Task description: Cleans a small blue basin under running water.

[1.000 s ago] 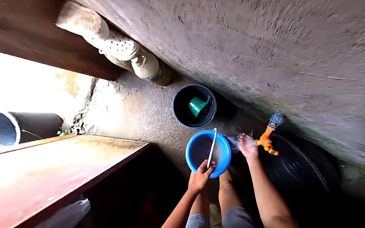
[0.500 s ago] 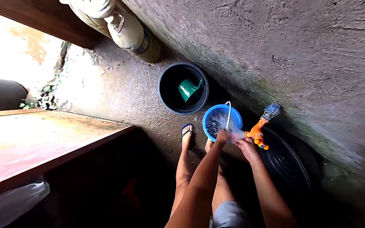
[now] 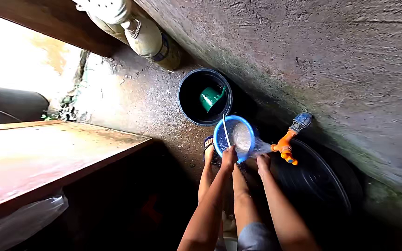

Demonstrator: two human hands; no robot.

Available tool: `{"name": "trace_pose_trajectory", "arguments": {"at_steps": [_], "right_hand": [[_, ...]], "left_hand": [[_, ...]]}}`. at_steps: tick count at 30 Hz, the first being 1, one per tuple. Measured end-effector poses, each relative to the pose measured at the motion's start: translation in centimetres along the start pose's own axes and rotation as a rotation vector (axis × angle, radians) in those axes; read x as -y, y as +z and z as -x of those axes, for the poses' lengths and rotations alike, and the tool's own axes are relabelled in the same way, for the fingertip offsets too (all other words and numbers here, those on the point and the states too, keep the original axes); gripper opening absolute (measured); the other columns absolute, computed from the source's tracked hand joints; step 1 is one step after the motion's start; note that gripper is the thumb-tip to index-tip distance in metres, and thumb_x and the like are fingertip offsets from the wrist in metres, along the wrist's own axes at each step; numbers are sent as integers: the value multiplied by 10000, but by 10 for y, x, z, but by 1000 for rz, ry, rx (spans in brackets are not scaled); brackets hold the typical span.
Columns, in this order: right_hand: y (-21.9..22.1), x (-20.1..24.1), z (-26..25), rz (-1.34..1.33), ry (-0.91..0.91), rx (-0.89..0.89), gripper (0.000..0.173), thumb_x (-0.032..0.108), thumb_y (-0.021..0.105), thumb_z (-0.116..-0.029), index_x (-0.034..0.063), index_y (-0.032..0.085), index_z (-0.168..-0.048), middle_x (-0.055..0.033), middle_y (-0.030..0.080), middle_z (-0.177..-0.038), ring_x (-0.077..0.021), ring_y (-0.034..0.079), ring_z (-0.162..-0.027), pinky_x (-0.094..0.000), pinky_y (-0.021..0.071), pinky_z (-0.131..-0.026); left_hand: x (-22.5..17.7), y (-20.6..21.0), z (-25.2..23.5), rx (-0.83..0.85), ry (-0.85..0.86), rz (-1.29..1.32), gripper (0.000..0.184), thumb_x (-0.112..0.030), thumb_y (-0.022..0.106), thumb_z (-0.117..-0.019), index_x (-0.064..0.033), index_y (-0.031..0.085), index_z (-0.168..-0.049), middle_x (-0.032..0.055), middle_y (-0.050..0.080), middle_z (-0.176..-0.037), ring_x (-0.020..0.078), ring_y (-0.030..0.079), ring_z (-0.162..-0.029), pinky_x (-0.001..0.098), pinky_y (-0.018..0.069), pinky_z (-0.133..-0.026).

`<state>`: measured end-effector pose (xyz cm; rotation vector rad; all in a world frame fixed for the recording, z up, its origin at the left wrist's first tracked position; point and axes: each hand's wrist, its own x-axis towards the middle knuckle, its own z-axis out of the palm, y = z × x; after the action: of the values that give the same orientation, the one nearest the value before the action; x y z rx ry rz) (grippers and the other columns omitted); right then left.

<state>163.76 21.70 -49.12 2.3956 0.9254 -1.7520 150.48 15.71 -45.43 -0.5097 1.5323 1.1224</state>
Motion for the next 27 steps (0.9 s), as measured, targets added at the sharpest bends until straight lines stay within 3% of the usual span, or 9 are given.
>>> {"name": "trace_pose_trajectory", "arguments": {"at_steps": [3, 7, 12, 14, 16, 17, 19, 23, 27], "right_hand": [[13, -5, 4, -56, 148, 212, 564, 308, 520, -1073, -39, 398, -1500, -288, 499, -1449, -381, 554, -1262, -495, 475, -1041], [19, -17, -7, 258, 23, 123, 697, 308, 689, -996, -54, 370, -1498, -294, 604, -1263, -334, 686, -944, -461, 582, -847], [11, -26, -11, 421, -81, 176, 515, 216, 672, -999, -45, 505, -1411, -280, 637, -1192, -342, 660, -935, -503, 547, -838], [11, -22, -5, 321, -105, 140, 478, 137, 707, -967, -73, 547, -1365, -293, 626, -1270, -371, 641, -1133, -529, 512, -998], [13, -21, 2, 294, -169, 58, 430, 102, 718, -945, -100, 581, -1299, -304, 644, -1217, -386, 661, -1104, -544, 529, -979], [13, -20, 6, 300, -190, 18, 426, 92, 726, -935, -98, 587, -1289, -303, 652, -1193, -388, 675, -1068, -547, 544, -948], [10, -19, 11, 321, -212, -40, 475, 65, 721, -927, -82, 558, -1347, -305, 647, -1217, -396, 680, -1064, -555, 553, -932], [-3, -27, 9, 250, -327, -90, 507, 30, 718, -914, -65, 537, -1378, -285, 663, -1197, -365, 692, -1052, -531, 569, -919], [-30, -20, 3, 301, -415, -77, 484, 71, 729, -926, -91, 542, -1343, -268, 679, -1153, -313, 695, -1038, -460, 575, -918]], "left_hand": [[5, 12, 6, 38, -24, 132, 420, -192, 381, -1112, -149, 446, -699, -72, 380, -498, 58, 389, -424, 226, 399, -465], [6, 13, 27, 163, -3, 136, 444, -175, 385, -1108, -159, 455, -670, -83, 379, -500, 45, 378, -434, 214, 386, -476], [-14, -20, 55, 202, -63, 214, 464, -241, 348, -1119, -190, 451, -669, -92, 385, -512, 54, 390, -449, 229, 419, -510], [-15, -49, 49, 75, -38, 183, 406, -269, 331, -1124, -159, 475, -761, -76, 426, -549, 59, 431, -471, 233, 435, -516], [-4, -83, 38, -147, 49, -57, 262, -202, 401, -1112, -52, 550, -957, 3, 561, -670, 90, 577, -582, 257, 536, -595], [1, -96, 34, -277, 86, -243, 194, -158, 504, -1079, 15, 582, -1117, 82, 643, -818, 138, 651, -721, 301, 573, -698], [7, -112, 25, -358, 115, -568, 543, -177, 661, -992, 70, 456, -1430, 265, 608, -1264, 328, 633, -1124, 454, 513, -992], [10, -92, -4, -234, 72, -774, 798, -398, 757, -923, 55, 415, -1483, 284, 558, -1369, 366, 617, -1203, 489, 502, -1044], [6, -64, -27, -110, -86, -820, 652, -282, 699, -970, 24, 435, -1481, 272, 590, -1368, 382, 576, -1293, 532, 445, -1104]]}}
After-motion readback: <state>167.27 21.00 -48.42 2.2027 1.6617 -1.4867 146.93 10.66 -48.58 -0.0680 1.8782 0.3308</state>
